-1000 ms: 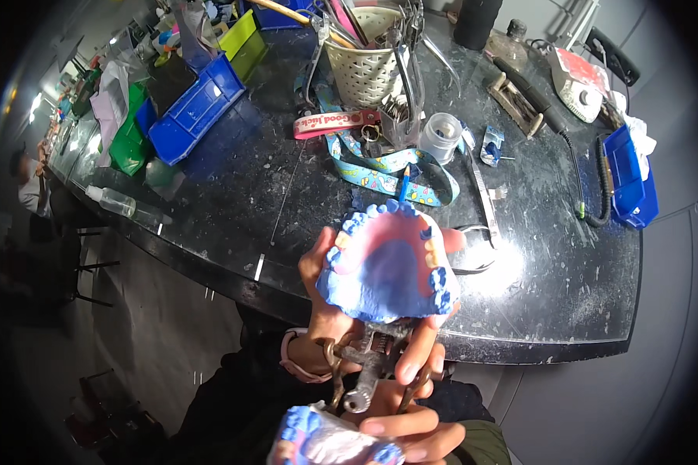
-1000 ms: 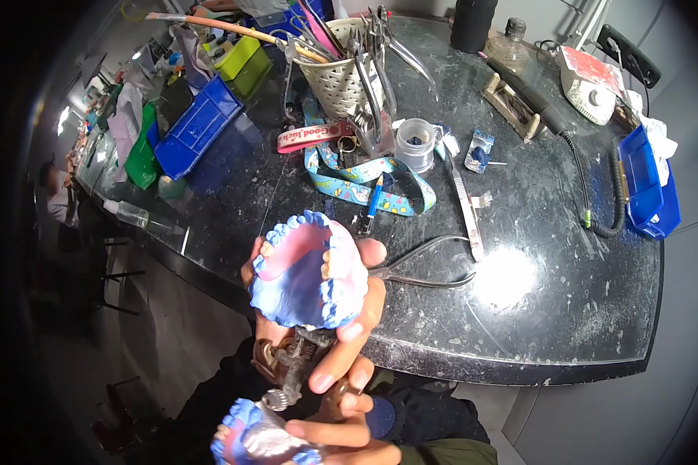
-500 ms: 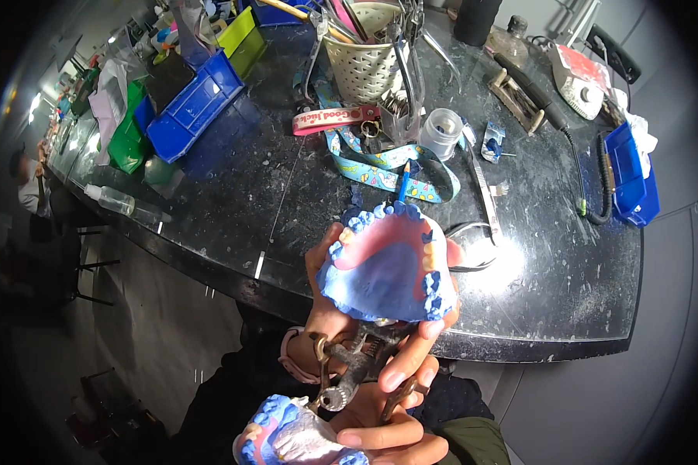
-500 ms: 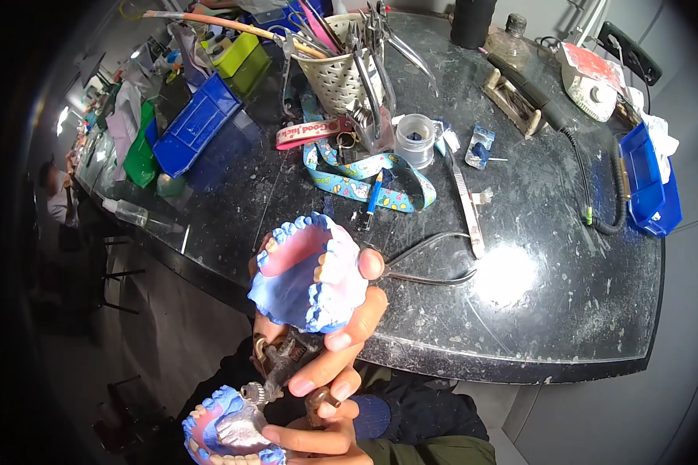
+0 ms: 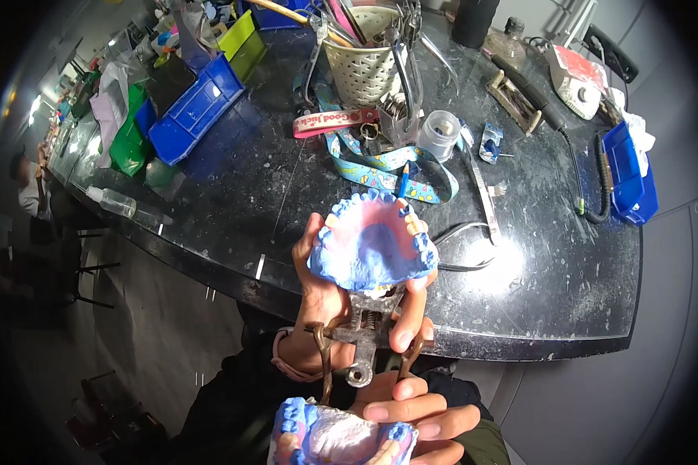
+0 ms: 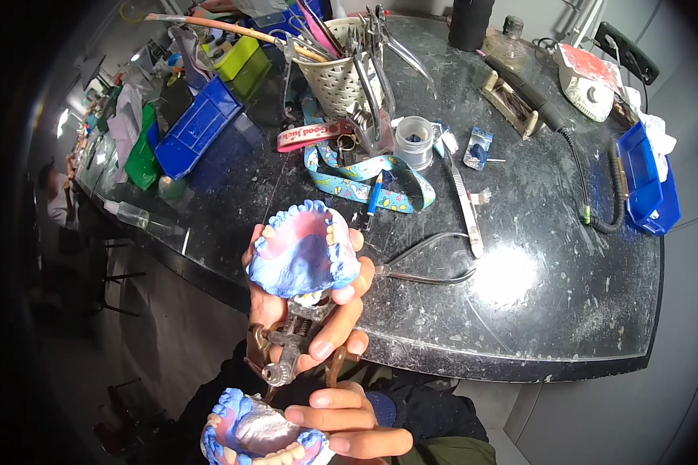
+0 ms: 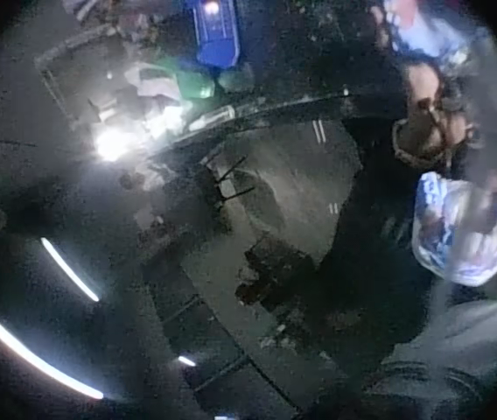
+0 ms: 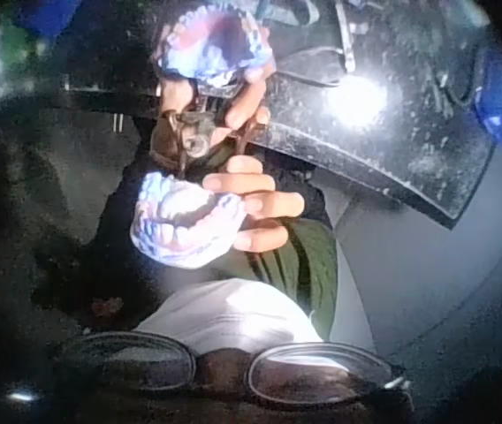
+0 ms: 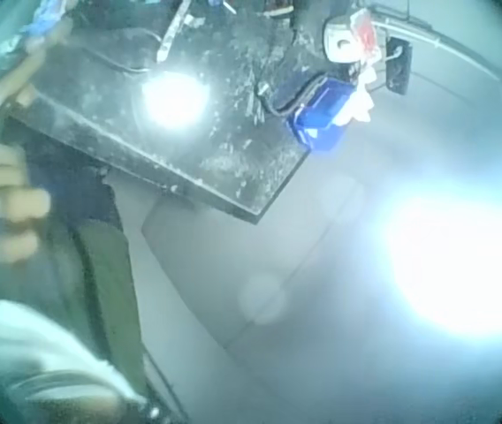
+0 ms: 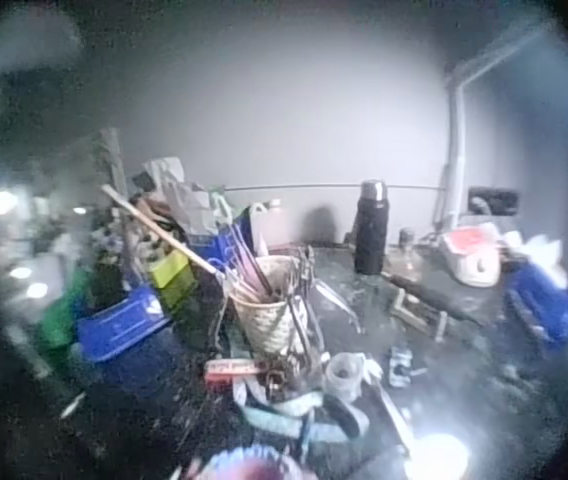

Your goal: The person grinds a dental prosthesis using a rotary handpiece, trims it with pliers, and fits it onto a dental model on an articulator.

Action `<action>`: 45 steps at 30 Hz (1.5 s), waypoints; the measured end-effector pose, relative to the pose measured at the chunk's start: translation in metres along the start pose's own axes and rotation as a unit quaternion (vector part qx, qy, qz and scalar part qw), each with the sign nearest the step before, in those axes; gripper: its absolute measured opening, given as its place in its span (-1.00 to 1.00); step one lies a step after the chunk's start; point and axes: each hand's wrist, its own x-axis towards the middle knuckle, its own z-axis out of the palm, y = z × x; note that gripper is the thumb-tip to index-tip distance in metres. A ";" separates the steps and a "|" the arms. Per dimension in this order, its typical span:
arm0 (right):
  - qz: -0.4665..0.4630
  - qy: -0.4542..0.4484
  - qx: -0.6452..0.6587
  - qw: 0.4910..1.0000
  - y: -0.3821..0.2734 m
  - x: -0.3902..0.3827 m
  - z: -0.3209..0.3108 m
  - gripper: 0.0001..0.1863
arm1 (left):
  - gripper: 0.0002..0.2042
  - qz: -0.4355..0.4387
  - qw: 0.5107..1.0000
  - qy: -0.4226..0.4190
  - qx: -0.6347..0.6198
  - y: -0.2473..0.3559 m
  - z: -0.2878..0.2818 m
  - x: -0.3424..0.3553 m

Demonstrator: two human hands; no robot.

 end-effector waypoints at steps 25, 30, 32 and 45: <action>0.132 0.148 -0.602 0.774 -0.015 0.043 0.012 -0.90 | -0.10 0.100 0.986 0.011 0.130 0.002 0.005 -0.007; 0.016 0.136 -0.229 0.964 0.001 0.048 0.005 -0.87 | -0.08 0.178 0.953 0.028 0.242 0.004 0.002 -0.010; 0.016 0.118 -0.203 0.972 0.003 0.048 0.001 -0.84 | -0.09 0.246 0.933 0.045 0.260 0.001 0.006 -0.010; 0.091 0.205 -0.311 0.924 0.009 0.060 0.008 -0.67 | -0.01 0.288 0.855 0.164 0.398 -0.002 0.018 -0.010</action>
